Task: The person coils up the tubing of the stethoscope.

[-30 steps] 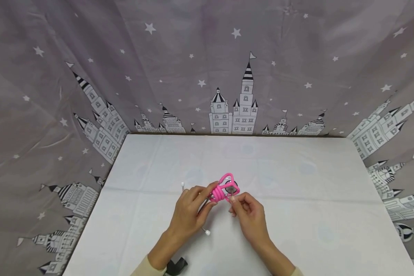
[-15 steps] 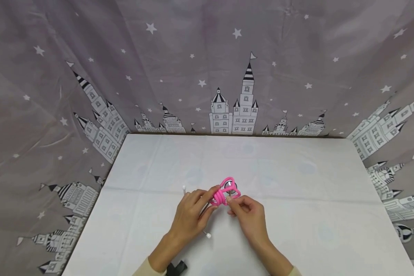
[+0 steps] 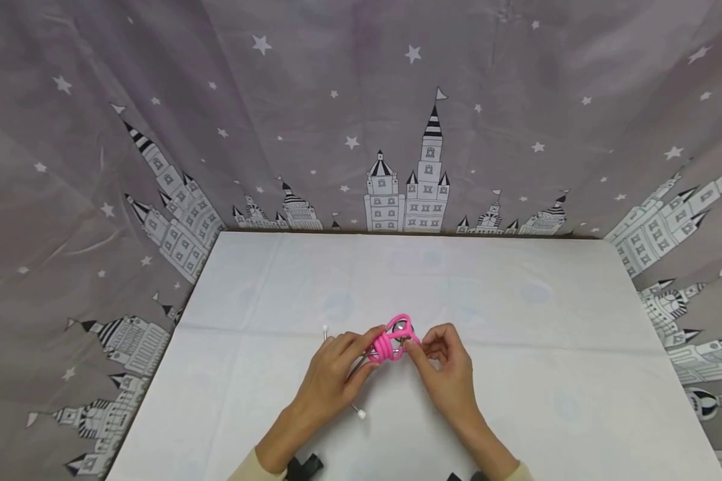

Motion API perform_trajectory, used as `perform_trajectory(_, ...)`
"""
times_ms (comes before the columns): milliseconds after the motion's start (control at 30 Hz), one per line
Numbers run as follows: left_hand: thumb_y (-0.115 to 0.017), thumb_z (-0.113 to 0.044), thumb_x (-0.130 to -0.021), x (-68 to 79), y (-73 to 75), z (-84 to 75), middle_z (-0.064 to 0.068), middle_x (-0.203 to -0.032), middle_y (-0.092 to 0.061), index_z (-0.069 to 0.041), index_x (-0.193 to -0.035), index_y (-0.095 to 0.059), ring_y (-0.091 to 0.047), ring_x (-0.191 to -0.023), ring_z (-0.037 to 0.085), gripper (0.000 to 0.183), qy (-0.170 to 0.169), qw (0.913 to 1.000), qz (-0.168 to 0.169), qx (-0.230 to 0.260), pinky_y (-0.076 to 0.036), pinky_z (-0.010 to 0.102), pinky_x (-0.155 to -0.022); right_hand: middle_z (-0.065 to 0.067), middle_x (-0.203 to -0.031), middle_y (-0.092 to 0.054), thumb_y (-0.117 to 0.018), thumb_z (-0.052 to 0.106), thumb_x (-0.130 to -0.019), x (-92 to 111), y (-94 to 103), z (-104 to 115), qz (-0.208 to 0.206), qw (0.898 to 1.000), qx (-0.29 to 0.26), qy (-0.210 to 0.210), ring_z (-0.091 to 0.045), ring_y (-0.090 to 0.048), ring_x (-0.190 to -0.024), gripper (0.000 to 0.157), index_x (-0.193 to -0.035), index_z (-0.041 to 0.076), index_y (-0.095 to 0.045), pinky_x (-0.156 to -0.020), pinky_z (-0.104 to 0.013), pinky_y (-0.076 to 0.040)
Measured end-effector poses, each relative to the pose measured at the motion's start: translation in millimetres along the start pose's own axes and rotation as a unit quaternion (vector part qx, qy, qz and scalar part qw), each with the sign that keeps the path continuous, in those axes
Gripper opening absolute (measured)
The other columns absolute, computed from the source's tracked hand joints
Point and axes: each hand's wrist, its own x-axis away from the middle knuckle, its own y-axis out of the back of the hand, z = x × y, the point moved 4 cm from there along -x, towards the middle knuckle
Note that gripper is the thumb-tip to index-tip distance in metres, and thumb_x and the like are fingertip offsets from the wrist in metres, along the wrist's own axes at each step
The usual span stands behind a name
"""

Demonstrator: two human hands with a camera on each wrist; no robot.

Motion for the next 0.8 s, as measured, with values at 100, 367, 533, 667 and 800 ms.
perform_trajectory(100,-0.086,-0.029,-0.091,-0.3,0.6,1.4,-0.007,-0.105,-0.070,-0.028,-0.157,-0.056,-0.062,-0.083,0.009,0.073,-0.003,0.9999,0.010,0.003,-0.045,0.022,-0.073,-0.007,-0.102,-0.063,-0.078,-0.002,-0.095,-3.0,3.9,3.3,0.013,0.997,0.030,0.074,-0.008,-0.066,-0.088,0.029,-0.116,0.001,-0.059,-0.078,-0.015,-0.057)
perform_trajectory(367,-0.083,-0.027,-0.095,-1.6,0.9,4.5,-0.009,-0.110,-0.072,-0.030,-0.158,-0.055,-0.065,-0.093,0.005,0.069,-0.017,0.9960,0.083,0.029,-0.049,0.026,-0.080,0.003,-0.102,-0.070,-0.081,-0.001,-0.093,-5.6,12.3,5.9,0.089,0.966,0.152,0.188,-0.005,-0.065,-0.087,0.040,-0.130,0.011,-0.073,-0.081,-0.013,-0.055)
perform_trajectory(533,-0.082,-0.028,-0.097,-1.0,0.5,5.6,-0.010,-0.116,-0.074,-0.029,-0.159,-0.053,-0.070,-0.106,0.006,0.069,-0.028,0.9921,0.122,0.014,-0.046,0.033,-0.094,0.008,-0.103,-0.073,-0.083,0.002,-0.091,-4.0,16.0,4.1,0.111,0.953,0.206,0.190,-0.001,-0.065,-0.087,0.038,-0.126,0.015,-0.075,-0.079,-0.012,-0.055)
perform_trajectory(667,-0.082,-0.029,-0.097,-2.0,0.4,8.2,-0.012,-0.110,-0.075,-0.027,-0.160,-0.051,-0.070,-0.103,0.005,0.070,-0.042,0.9913,0.123,-0.018,-0.041,0.044,-0.107,0.010,-0.100,-0.073,-0.086,0.002,-0.088,-3.4,19.6,2.8,0.097,0.951,0.226,0.190,-0.001,-0.065,-0.085,0.039,-0.123,0.015,-0.076,-0.074,-0.014,-0.054)
perform_trajectory(800,-0.084,-0.028,-0.096,-4.0,1.6,14.1,-0.013,-0.106,-0.075,-0.025,-0.150,-0.061,-0.070,-0.100,0.006,0.059,-0.033,0.9928,0.113,-0.024,-0.039,0.054,-0.112,0.011,-0.095,-0.072,-0.088,-0.001,-0.085,-3.2,24.5,-1.7,0.080,0.954,0.225,0.180,-0.001,-0.065,-0.082,0.040,-0.120,0.014,-0.077,-0.072,-0.014,-0.055)
